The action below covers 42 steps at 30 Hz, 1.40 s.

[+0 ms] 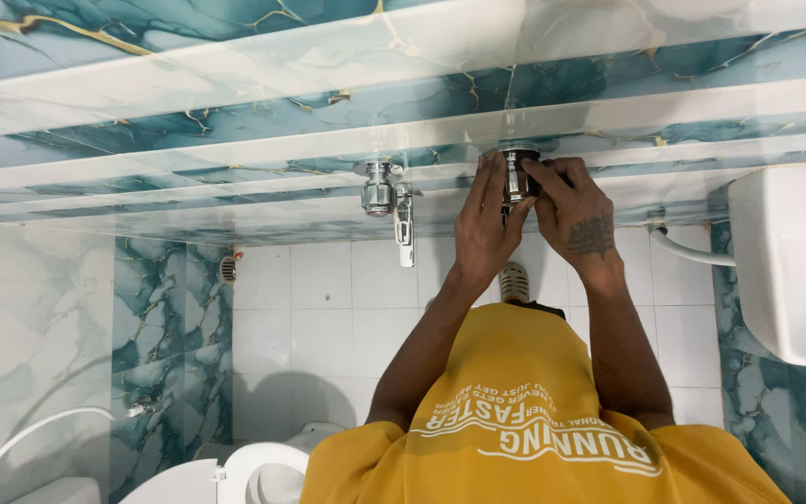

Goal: The person uses a cloth to grip a faucet handle and tightens the faucet components using a wrench.

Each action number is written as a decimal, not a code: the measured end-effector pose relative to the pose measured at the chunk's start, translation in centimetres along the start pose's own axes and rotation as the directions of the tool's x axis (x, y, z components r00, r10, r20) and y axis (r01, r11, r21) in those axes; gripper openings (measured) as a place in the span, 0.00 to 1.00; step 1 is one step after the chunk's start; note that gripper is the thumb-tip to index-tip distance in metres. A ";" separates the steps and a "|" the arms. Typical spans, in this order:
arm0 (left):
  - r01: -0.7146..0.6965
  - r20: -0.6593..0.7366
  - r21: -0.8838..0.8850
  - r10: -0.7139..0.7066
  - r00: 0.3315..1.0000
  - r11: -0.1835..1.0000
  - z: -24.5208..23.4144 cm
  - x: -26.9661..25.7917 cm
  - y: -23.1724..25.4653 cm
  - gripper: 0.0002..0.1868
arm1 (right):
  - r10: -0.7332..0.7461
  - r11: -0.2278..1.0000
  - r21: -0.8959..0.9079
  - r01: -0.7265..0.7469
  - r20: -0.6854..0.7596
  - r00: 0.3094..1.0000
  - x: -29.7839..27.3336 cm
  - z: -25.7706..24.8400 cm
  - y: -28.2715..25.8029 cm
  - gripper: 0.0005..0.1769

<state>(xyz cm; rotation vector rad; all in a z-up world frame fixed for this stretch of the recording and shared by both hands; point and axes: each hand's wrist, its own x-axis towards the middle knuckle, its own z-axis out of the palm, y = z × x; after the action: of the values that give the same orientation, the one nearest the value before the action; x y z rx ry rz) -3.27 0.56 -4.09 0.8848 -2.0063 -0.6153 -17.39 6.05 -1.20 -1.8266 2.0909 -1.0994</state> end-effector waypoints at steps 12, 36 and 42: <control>-0.036 -0.035 0.029 0.037 0.999 0.999 0.1 0.2 0.2 0.36 | 0.081 0.834 0.547 -0.073 0.009 0.997 -0.5 2.8 3.6 0.21; -0.039 -0.043 0.018 0.039 0.998 0.999 0.2 0.2 0.0 0.35 | 0.060 0.981 0.181 -0.064 0.030 0.998 1.3 -0.4 0.0 0.19; -0.053 -0.044 0.034 0.054 0.998 0.998 0.4 0.1 -0.3 0.35 | 0.005 0.932 0.361 -0.023 0.052 0.999 1.1 0.6 1.9 0.20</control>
<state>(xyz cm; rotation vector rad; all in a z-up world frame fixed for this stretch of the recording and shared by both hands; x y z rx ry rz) -3.55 0.29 -4.46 0.8540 -1.9985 -0.5298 -18.86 4.81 -2.42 -1.6392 1.7273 -1.3170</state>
